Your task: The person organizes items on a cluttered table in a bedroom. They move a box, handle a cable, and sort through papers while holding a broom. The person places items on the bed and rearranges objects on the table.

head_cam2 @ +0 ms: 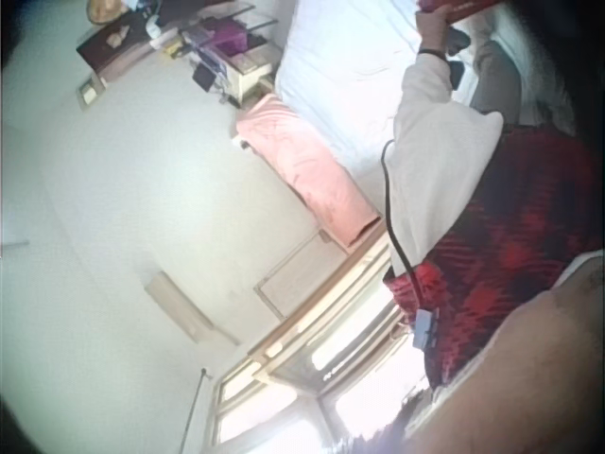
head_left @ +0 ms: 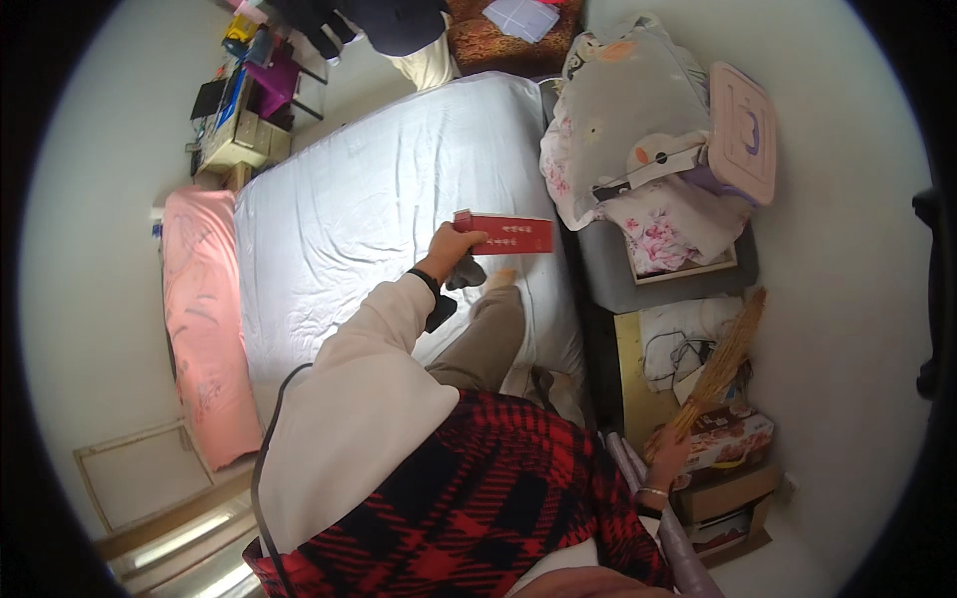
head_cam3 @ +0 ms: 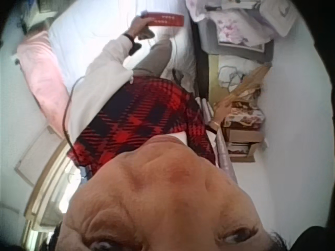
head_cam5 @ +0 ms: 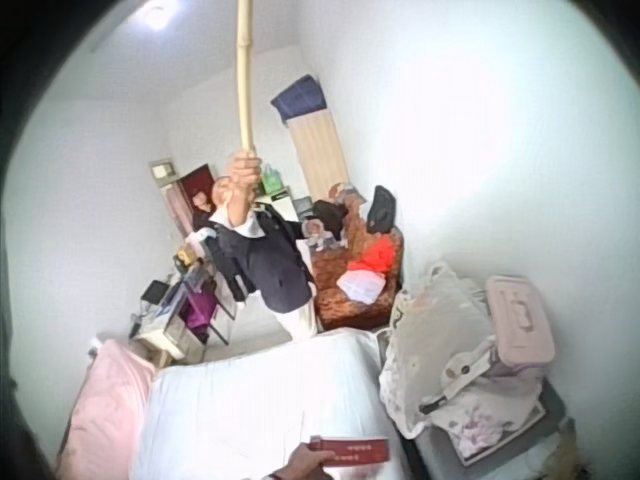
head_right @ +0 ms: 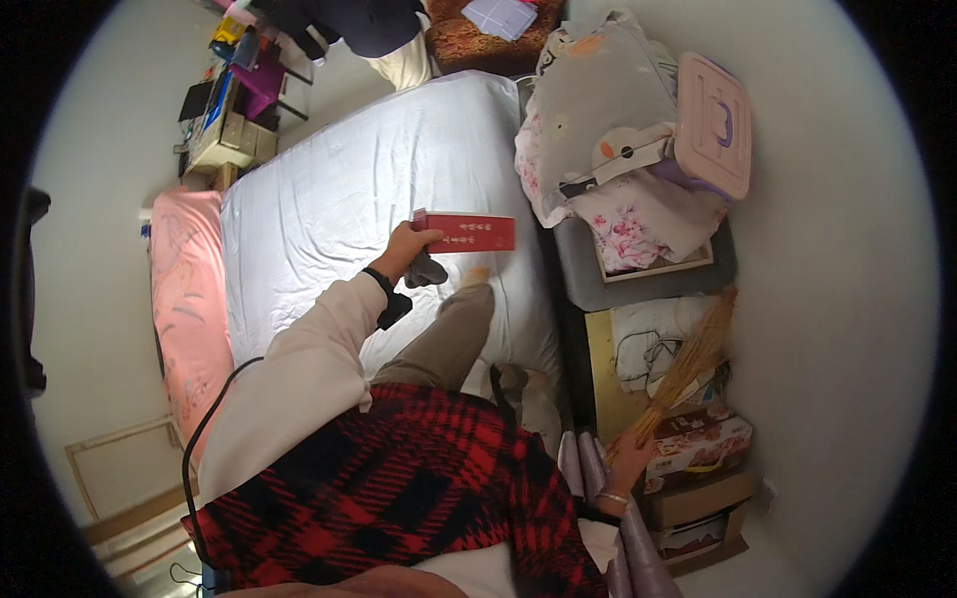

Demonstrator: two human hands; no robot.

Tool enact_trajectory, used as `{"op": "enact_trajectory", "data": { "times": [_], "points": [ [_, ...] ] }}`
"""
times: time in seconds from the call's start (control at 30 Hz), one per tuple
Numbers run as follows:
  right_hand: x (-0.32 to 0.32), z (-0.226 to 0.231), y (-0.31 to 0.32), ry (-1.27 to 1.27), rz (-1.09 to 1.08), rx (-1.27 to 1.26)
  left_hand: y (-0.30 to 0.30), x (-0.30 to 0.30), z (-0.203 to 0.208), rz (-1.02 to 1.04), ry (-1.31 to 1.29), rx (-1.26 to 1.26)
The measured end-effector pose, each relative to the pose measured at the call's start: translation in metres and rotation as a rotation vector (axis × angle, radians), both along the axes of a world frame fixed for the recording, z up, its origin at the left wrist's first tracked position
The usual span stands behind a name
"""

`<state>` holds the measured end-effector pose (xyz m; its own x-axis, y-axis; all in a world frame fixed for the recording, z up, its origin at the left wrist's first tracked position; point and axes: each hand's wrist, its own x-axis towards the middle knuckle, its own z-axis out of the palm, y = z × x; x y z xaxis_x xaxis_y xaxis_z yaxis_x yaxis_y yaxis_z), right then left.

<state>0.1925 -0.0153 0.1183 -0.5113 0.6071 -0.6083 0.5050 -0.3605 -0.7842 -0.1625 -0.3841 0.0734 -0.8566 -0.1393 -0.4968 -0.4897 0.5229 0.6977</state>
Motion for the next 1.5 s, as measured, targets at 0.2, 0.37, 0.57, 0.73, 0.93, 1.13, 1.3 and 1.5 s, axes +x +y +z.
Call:
{"op": "enact_trajectory", "data": {
  "times": [0.2,0.37,0.57,0.73,0.93,1.13,1.3,1.5],
  "points": [
    [0.003,0.000,-0.049,-0.222,0.362,0.362,-0.014,-0.053,-0.056,0.080,-0.064,-0.164],
    [-0.058,-0.016,-0.104,-0.203,0.383,-0.175,-0.051,-0.099,-0.137,0.078,0.035,-0.150],
    [-0.142,-0.052,-0.156,-0.272,0.734,0.151,-0.100,-0.170,-0.225,0.112,-0.123,-0.184],
    [-0.182,-0.083,-0.180,-0.297,0.864,0.260,-0.112,-0.219,-0.252,0.101,-0.149,-0.520],
    [-0.212,-0.109,-0.193,-0.413,0.938,0.143,-0.128,-0.255,-0.287,0.162,-0.249,-0.533],
    [-0.222,-0.129,-0.197,-0.425,0.951,0.107,-0.141,-0.252,-0.330,0.095,-0.353,-0.593],
    [-0.218,-0.135,-0.194,-0.411,0.981,0.137,-0.153,-0.238,-0.340,0.115,-0.332,-0.631],
    [-0.204,-0.137,-0.194,-0.389,0.934,0.187,-0.162,-0.226,-0.327,0.082,-0.292,-0.602]
  ]
}}
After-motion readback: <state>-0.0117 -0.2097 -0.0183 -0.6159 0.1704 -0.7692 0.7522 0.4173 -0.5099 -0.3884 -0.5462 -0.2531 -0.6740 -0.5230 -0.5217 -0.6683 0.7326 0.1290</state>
